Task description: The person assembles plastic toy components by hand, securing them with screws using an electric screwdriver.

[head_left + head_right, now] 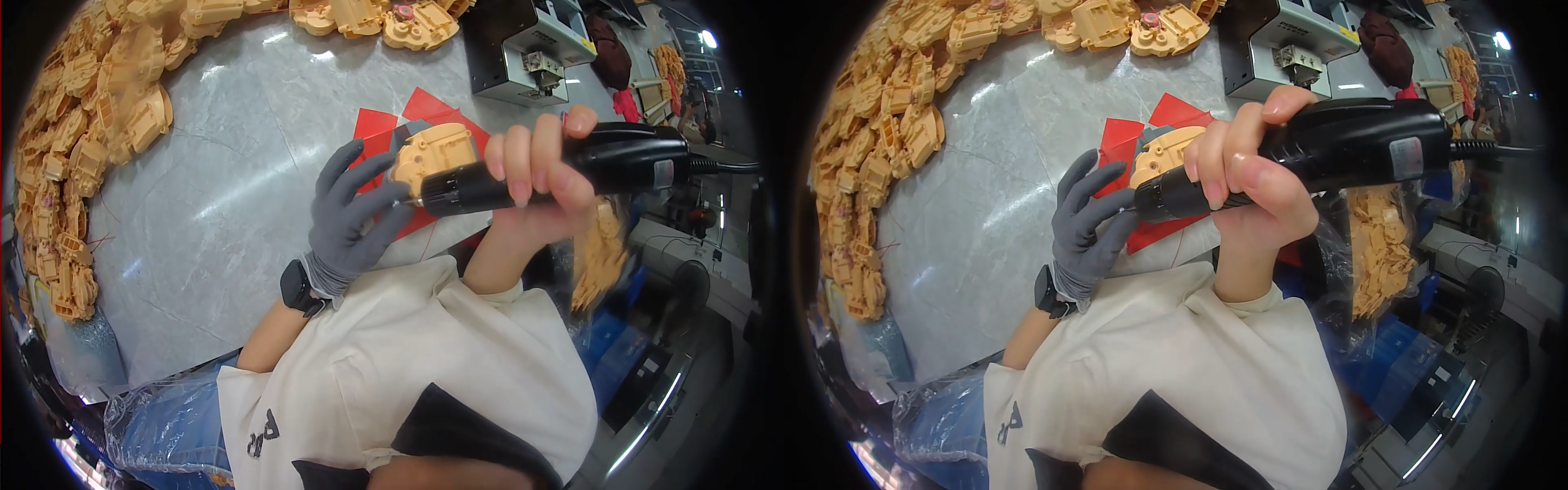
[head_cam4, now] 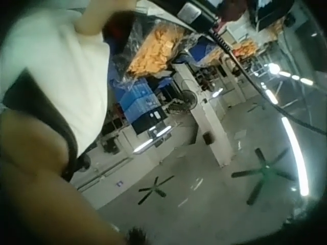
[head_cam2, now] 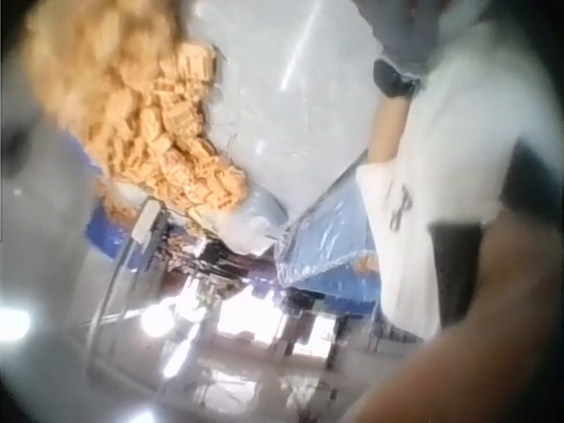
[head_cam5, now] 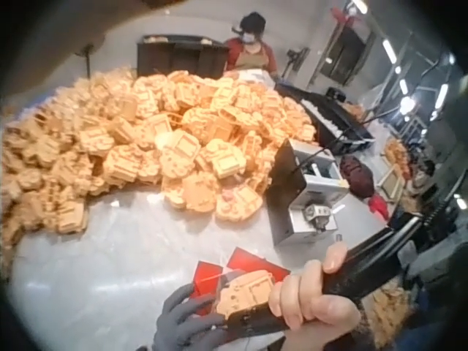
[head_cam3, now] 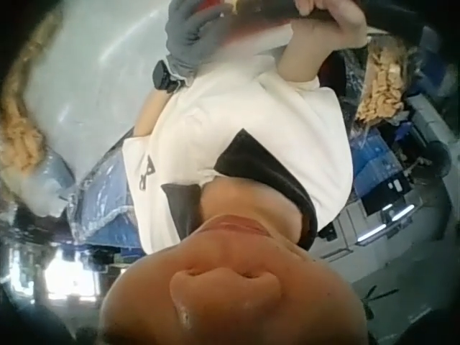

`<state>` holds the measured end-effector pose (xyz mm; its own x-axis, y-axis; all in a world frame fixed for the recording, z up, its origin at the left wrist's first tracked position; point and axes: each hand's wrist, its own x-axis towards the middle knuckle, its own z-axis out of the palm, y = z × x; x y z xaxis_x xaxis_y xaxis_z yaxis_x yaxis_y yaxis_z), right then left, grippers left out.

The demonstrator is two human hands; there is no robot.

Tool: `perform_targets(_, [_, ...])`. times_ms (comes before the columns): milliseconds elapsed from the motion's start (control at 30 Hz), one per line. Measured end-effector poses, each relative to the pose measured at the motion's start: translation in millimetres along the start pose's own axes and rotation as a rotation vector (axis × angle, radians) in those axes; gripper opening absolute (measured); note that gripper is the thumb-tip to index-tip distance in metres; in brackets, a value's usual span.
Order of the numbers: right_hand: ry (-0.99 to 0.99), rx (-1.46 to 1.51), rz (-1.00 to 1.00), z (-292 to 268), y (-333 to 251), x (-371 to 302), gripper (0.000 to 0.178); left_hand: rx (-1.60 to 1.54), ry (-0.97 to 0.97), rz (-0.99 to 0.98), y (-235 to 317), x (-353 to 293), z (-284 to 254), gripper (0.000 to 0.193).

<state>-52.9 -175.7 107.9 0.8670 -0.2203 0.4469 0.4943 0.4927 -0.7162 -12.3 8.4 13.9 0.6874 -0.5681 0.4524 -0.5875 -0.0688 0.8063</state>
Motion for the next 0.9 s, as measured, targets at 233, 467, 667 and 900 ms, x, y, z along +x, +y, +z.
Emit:
perform_targets(233, [0.124,0.007,0.003,2.5,3.7,-0.8,0.040,0.007,-0.013,-0.047,3.7,-1.6,-1.2,0.027])
perform_targets(467, [0.093,0.055,-0.059,3.7,-3.0,1.1,0.038,0.001,0.037,-0.068,-1.6,-1.2,1.0,0.029])
perform_targets(667, [0.024,-0.024,-0.017,1.5,2.7,2.5,0.035,0.011,0.052,-0.054,-4.7,-1.9,2.2,0.031])
perform_targets(900, [-0.018,-0.058,0.009,1.7,2.4,3.3,0.036,0.009,0.034,-0.044,-4.0,-0.5,1.9,0.030])
